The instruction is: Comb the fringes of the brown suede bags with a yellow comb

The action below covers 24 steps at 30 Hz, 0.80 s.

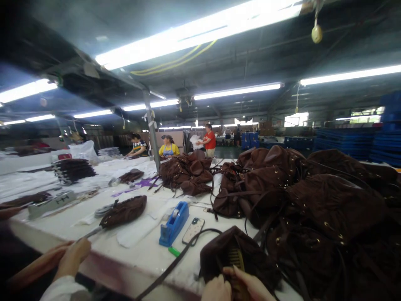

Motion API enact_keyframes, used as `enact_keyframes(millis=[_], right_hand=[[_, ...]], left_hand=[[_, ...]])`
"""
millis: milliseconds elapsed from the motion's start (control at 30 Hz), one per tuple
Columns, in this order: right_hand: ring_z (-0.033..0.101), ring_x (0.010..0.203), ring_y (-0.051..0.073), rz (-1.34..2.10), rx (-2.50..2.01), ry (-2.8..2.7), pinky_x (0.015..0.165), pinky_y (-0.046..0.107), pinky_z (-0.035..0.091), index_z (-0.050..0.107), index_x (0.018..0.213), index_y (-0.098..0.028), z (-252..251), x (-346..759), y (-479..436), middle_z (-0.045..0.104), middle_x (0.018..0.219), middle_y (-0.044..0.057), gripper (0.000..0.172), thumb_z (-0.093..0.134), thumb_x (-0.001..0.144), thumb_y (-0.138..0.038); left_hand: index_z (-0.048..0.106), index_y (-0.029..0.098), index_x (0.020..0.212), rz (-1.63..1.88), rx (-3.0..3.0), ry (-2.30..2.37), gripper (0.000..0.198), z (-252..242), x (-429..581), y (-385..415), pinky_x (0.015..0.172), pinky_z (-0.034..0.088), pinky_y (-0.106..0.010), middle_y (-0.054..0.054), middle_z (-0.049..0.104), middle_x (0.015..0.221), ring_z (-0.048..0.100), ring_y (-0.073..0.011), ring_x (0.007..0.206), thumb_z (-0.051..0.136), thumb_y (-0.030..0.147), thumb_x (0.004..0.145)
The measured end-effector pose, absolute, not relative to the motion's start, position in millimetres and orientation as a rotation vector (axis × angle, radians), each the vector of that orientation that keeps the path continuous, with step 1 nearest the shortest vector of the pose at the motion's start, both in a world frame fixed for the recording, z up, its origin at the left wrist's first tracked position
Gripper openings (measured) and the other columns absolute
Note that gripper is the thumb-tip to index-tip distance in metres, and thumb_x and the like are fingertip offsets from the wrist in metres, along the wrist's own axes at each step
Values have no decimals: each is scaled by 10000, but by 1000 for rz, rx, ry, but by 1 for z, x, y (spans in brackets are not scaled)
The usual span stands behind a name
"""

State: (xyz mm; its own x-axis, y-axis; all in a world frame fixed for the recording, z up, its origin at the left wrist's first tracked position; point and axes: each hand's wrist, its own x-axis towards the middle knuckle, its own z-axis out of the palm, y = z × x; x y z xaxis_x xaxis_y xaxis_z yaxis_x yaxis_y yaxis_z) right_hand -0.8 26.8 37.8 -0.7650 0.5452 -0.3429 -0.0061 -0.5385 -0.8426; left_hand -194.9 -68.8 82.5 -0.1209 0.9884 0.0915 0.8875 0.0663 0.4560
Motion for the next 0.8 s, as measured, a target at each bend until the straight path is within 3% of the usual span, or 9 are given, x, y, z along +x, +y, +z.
enact_keyframes(millis=[100,233,367,467,567,667,733,800], right_hand=[[597,587,113,2406,-868,-1125,474,159,408,720,967,-179,35,1,20,705,789,39,268,661,784,-365],[422,409,54,2468,-907,-1091,374,147,295,717,933,-138,29,4,17,663,680,9,250,689,767,-323],[341,385,28,2475,-856,-1105,353,147,240,720,897,-105,29,8,15,649,669,15,283,723,735,-337],[309,372,15,2435,-833,-1105,337,146,212,717,907,-105,33,10,15,660,716,27,305,716,742,-362],[308,354,2,2382,-827,-1082,331,130,210,716,900,-115,37,9,12,646,684,13,303,720,743,-374],[308,324,7,2398,-804,-1114,328,130,257,720,878,-126,35,7,6,613,601,2,320,706,755,-422],[447,362,63,2326,-842,-1195,351,163,357,724,848,-152,30,3,5,635,617,28,336,702,738,-468],[610,510,167,2227,-865,-1322,414,220,465,732,802,-172,23,-3,7,678,698,75,364,728,675,-512]], left_hand=[[621,157,1056,495,1806,2008,315,44,-109,-60,932,427,-453,-130,616,1078,563,-246,1048,520,397,879],[660,94,960,458,1781,2024,253,34,-82,-78,872,428,-459,-217,618,968,568,-331,993,487,206,814],[660,94,980,475,1860,1982,296,48,-91,-90,861,431,-425,-198,626,957,572,-316,967,450,221,815],[695,167,874,592,1993,1677,330,68,-111,-99,871,426,-380,-136,658,903,590,-271,921,426,357,868],[689,199,724,588,1847,1537,515,85,-141,-105,717,451,-300,-62,669,735,603,-196,712,334,528,898],[680,179,759,690,1558,1873,657,85,-172,-100,632,443,-280,-57,673,724,601,-178,672,193,593,912],[679,181,850,699,1592,2020,633,78,-197,-93,648,462,-300,-79,688,818,618,-200,752,209,601,913],[666,194,932,610,1732,2046,506,75,-228,-90,683,490,-323,-87,684,905,622,-207,809,343,583,903]])
